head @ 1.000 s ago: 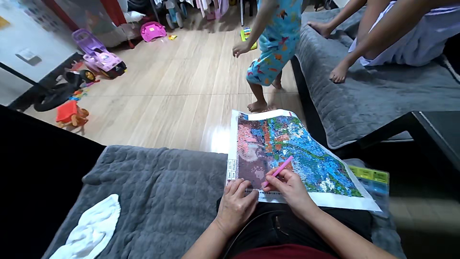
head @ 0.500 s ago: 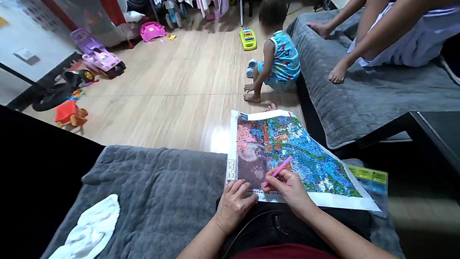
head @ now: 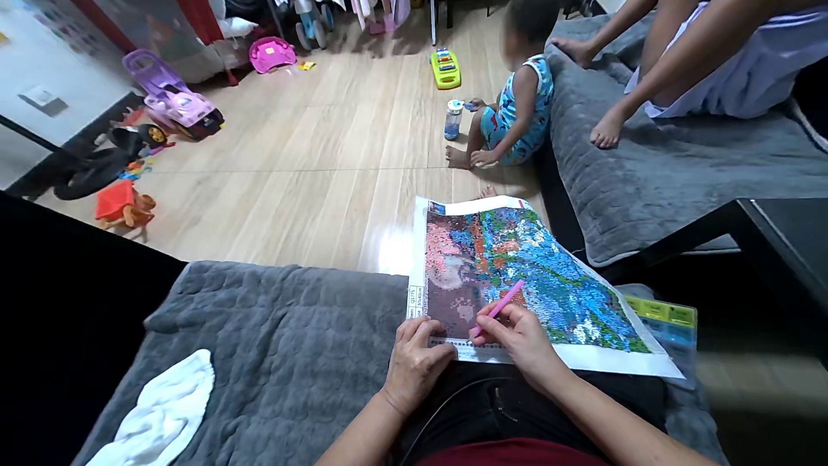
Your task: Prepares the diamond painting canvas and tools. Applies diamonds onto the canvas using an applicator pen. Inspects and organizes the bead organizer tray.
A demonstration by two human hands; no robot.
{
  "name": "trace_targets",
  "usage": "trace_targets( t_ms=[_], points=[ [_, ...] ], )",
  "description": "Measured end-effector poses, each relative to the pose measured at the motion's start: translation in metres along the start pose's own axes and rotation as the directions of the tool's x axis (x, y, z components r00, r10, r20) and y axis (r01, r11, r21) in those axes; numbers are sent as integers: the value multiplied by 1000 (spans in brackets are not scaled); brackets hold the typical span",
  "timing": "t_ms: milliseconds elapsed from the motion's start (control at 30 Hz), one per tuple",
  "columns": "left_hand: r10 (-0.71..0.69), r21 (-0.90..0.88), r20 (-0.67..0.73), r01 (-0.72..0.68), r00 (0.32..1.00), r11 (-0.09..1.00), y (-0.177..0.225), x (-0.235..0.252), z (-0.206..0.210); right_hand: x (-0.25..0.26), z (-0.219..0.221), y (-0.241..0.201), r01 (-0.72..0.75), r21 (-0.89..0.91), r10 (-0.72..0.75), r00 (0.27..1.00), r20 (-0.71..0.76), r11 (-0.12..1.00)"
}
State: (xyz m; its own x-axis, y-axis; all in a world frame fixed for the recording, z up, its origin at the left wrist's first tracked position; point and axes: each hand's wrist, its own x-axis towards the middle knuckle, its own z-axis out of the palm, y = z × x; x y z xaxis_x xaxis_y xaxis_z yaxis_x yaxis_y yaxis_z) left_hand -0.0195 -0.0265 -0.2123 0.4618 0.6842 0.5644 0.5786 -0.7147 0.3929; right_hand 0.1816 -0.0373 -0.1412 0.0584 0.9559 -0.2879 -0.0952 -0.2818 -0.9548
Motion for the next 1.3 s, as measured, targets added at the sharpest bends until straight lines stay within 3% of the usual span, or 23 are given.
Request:
trace_targets(
  t_ms=[667,1033,1300],
  points=[
    [-129,-89,-39,125,991,988,5,-3,0,0,-2,-1,-8,0,8,1000,14,1000],
    [95,158,12,-96,995,983,7,-3,-8,2,-1,1,-14,0,14,1000,9,1000],
    [107,169,12,-107,994,980,8,-6,-6,1,-2,1,0,-47,0,1000,16,999]
  ],
)
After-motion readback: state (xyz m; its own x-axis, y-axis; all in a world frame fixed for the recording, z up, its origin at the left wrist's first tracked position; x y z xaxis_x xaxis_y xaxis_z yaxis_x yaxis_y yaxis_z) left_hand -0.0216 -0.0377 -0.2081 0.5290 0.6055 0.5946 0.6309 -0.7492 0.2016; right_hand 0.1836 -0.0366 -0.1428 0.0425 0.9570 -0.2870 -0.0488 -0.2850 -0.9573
